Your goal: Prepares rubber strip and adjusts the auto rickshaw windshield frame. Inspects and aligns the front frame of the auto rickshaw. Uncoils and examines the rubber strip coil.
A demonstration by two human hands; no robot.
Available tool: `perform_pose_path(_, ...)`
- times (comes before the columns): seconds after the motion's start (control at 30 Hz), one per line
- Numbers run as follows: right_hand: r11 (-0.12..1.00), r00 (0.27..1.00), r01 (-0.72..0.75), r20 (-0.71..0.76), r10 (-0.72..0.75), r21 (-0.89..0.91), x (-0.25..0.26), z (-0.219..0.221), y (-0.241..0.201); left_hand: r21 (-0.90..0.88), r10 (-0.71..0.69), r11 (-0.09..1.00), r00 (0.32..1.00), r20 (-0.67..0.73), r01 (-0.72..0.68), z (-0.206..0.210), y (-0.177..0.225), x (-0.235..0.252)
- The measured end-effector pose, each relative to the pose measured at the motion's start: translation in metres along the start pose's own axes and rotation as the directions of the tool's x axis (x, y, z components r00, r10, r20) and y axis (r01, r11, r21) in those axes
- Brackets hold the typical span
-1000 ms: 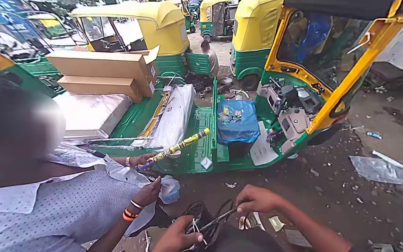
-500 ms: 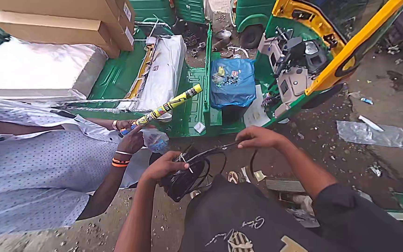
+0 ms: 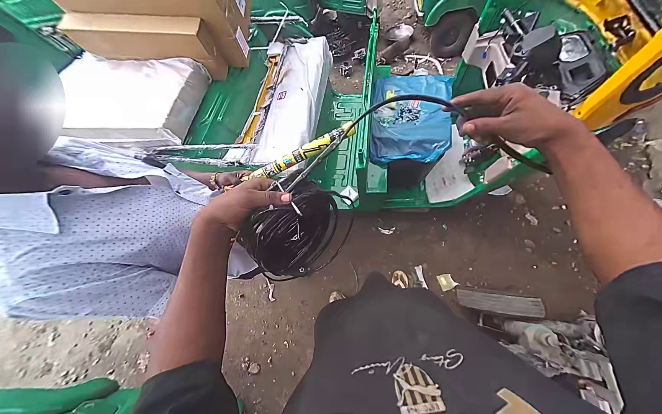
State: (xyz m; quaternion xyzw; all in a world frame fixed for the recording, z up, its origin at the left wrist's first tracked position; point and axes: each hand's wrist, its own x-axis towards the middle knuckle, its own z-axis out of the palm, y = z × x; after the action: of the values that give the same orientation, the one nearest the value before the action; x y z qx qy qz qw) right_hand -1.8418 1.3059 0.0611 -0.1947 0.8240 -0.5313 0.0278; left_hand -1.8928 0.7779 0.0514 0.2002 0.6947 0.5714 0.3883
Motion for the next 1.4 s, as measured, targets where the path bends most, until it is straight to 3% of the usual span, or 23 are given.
perform_pose_path(0.1, 0.997, 1.0, -0.009, 0.017, 0.008, 0.082, 0.016, 0.01, -0.007, -0.004, -0.03, 1.0, 0.997, 0.077, 0.031, 0.008, 0.003, 0.011)
perform_pose_path(0.3, 0.975, 0.992, -0.001, 0.122, -0.026, 0.221, 0.036, 0.039, 0.002, 0.054, -0.056, 0.997, 0.996, 0.065, 0.052, 0.028, 0.005, 0.022)
perform_pose_path(0.47, 0.985, 0.946, 0.11, 0.292, -0.144, 0.13, 0.062, 0.077, -0.009, 0.114, -0.05, 0.993, 0.992, 0.115, 0.037, 0.043, 0.014, 0.039)
perform_pose_path(0.57, 0.939, 0.899, 0.324, 0.346, -0.27, -0.111, 0.089, 0.11, -0.03, 0.115, -0.058, 0.992, 0.994, 0.094, 0.048, 0.052, 0.023, 0.054)
perform_pose_path(0.67, 0.804, 0.859, 0.495, 0.321, -0.398, -0.33, 0.115, 0.134, -0.052, 0.066, -0.033, 0.997, 0.998, 0.06, 0.029, 0.056, 0.03, 0.067)
perform_pose_path(0.73, 0.698, 0.871, 0.48, 0.198, -0.449, -0.532, 0.119, 0.132, -0.066, -0.007, 0.023, 1.0, 1.0, -0.02, -0.023, 0.056, 0.035, 0.072)
perform_pose_path(0.8, 0.698, 0.871, 0.34, -0.069, -0.486, -0.631, 0.1, 0.128, -0.076, -0.109, 0.087, 0.988, 0.984, -0.159, -0.105, 0.056, 0.039, 0.075)
perform_pose_path(0.87, 0.812, 0.775, 0.298, -0.37, -0.512, -0.501, 0.068, 0.141, -0.072, -0.179, 0.13, 0.963, 0.93, -0.345, -0.201, 0.055, 0.044, 0.079)
perform_pose_path(0.9, 0.876, 0.78, 0.311, -0.428, -0.457, -0.368, 0.048, 0.156, -0.066, -0.196, 0.139, 0.951, 0.895, -0.424, -0.24, 0.053, 0.046, 0.082)
perform_pose_path(0.97, 0.962, 0.905, 0.237, -0.328, -0.27, -0.138, 0.008, 0.194, -0.048, -0.214, 0.158, 0.925, 0.83, -0.535, -0.314, 0.054, 0.053, 0.088)
perform_pose_path(1.03, 0.999, 0.993, 0.002, -0.115, -0.007, -0.038, -0.01, 0.23, -0.026, -0.241, 0.173, 0.89, 0.777, -0.605, -0.386, 0.058, 0.063, 0.097)
perform_pose_path(1.13, 0.975, 0.976, -0.219, -0.012, 0.219, 0.04, 0.002, 0.268, -0.011, -0.27, 0.2, 0.841, 0.733, -0.65, -0.469, 0.063, 0.076, 0.112)
perform_pose_path(1.2, 0.976, 0.972, -0.2, -0.112, 0.209, 0.088, 0.018, 0.28, -0.013, -0.274, 0.214, 0.82, 0.713, -0.668, -0.503, 0.07, 0.083, 0.121)
perform_pose_path(1.3, 0.997, 0.944, -0.053, -0.322, 0.069, 0.059, 0.027, 0.282, -0.012, -0.29, 0.266, 0.781, 0.716, -0.646, -0.552, 0.07, 0.087, 0.133)
perform_pose_path(1.4, 0.982, 0.928, 0.084, -0.374, -0.014, 0.172, -0.011, 0.262, 0.009, -0.34, 0.352, 0.723, 0.744, -0.568, -0.601, 0.049, 0.096, 0.141)
